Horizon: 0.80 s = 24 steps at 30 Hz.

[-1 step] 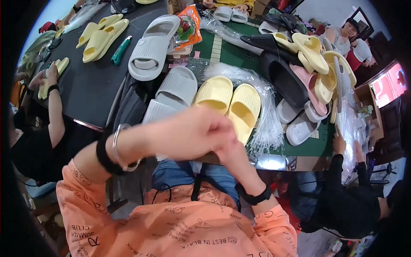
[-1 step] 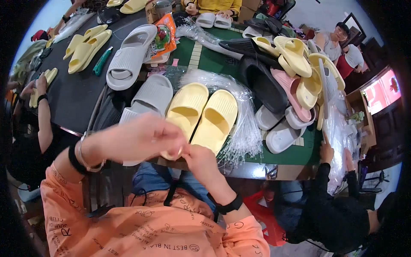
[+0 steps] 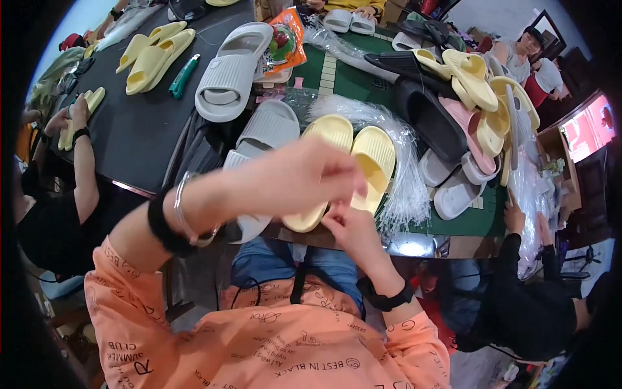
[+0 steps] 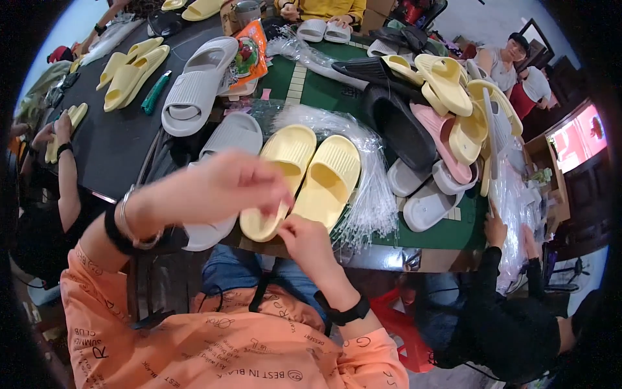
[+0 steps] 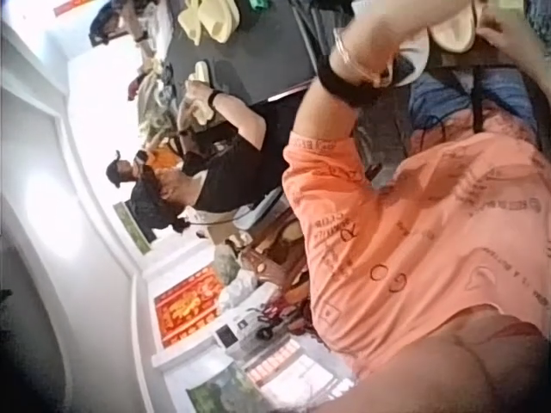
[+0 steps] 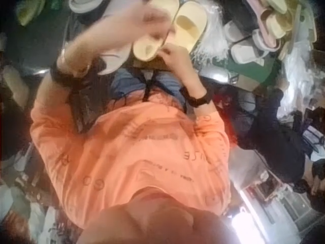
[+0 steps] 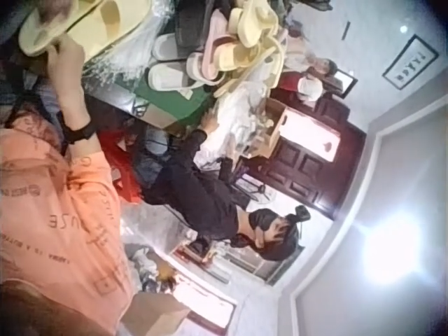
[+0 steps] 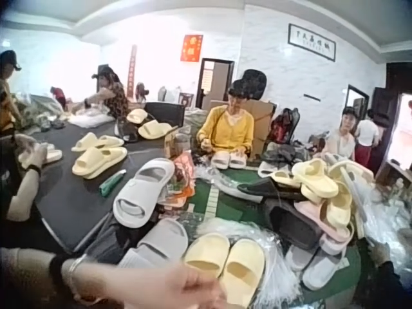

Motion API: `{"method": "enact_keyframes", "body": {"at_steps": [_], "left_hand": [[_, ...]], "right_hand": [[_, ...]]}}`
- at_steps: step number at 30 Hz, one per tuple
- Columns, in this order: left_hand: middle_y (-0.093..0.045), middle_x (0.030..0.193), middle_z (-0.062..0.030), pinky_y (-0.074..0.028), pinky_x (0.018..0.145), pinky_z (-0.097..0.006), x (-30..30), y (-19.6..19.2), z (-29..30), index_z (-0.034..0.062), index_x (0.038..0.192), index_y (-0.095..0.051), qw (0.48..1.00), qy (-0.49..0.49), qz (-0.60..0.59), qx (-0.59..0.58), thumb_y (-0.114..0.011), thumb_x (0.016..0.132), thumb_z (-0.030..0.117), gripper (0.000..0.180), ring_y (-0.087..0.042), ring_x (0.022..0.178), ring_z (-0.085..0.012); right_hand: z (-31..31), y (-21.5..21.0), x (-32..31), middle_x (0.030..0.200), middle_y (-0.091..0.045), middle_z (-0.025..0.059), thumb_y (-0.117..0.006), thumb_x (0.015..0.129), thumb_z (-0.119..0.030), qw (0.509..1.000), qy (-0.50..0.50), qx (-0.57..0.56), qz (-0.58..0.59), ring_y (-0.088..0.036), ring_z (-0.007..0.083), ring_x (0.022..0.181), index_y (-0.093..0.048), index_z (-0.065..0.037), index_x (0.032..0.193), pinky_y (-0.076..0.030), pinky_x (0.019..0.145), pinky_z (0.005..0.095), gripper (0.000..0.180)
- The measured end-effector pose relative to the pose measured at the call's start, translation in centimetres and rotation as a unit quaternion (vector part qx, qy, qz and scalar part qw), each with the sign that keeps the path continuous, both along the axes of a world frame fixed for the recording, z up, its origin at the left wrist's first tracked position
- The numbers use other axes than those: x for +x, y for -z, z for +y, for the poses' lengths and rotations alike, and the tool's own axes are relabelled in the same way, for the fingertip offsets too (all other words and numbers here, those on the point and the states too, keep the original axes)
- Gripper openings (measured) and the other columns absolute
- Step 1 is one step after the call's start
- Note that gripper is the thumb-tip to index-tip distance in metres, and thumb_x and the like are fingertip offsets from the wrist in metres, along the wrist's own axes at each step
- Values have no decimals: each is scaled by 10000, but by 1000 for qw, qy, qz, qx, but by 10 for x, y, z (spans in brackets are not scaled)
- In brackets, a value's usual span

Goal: Tagging and packaging slippers into plastic bags at a manufacturing station.

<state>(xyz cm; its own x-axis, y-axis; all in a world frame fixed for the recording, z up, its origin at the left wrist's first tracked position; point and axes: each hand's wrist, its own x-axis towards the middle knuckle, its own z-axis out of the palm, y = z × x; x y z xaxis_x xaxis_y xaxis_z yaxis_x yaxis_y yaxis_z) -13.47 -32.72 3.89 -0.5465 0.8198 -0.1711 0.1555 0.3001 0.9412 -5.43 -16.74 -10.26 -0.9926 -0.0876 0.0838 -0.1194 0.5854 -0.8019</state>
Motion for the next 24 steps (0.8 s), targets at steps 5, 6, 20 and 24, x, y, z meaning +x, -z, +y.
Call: {"method": "enact_keyframes", "body": {"at_steps": [5,6,20,24], "left_hand": [[-596,757,-17,-432,717,-244,-84,26,42,16,948,-611,988,-149,47,19,-479,862,188,233,-555,719,-117],[-612,771,-43,-437,744,-272,-100,40,49,25,962,-612,985,-151,88,-12,-478,847,170,228,-579,739,-149],[-601,819,-233,-456,750,-419,-153,168,76,-17,794,-611,907,-200,319,-188,-468,794,216,273,-577,812,-387],[-605,894,-228,-437,797,-426,-157,178,74,-11,868,-626,914,-154,287,-242,-437,828,319,382,-572,874,-378]], "right_hand": [[3,1,7,611,-601,99,-528,849,-113,934,154,-278,-162,-576,103,512,-493,7,794,-446,456,204,137],[3,2,9,611,-601,99,-528,849,-113,935,156,-277,-160,-576,103,512,-493,7,794,-446,456,204,137],[-31,39,-66,543,-542,198,-512,794,-103,966,208,103,117,-561,383,529,-473,-20,819,-442,477,470,95],[-41,43,-81,557,-550,177,-519,791,-116,961,202,140,128,-566,364,518,-443,-40,868,-442,466,455,133]]}}
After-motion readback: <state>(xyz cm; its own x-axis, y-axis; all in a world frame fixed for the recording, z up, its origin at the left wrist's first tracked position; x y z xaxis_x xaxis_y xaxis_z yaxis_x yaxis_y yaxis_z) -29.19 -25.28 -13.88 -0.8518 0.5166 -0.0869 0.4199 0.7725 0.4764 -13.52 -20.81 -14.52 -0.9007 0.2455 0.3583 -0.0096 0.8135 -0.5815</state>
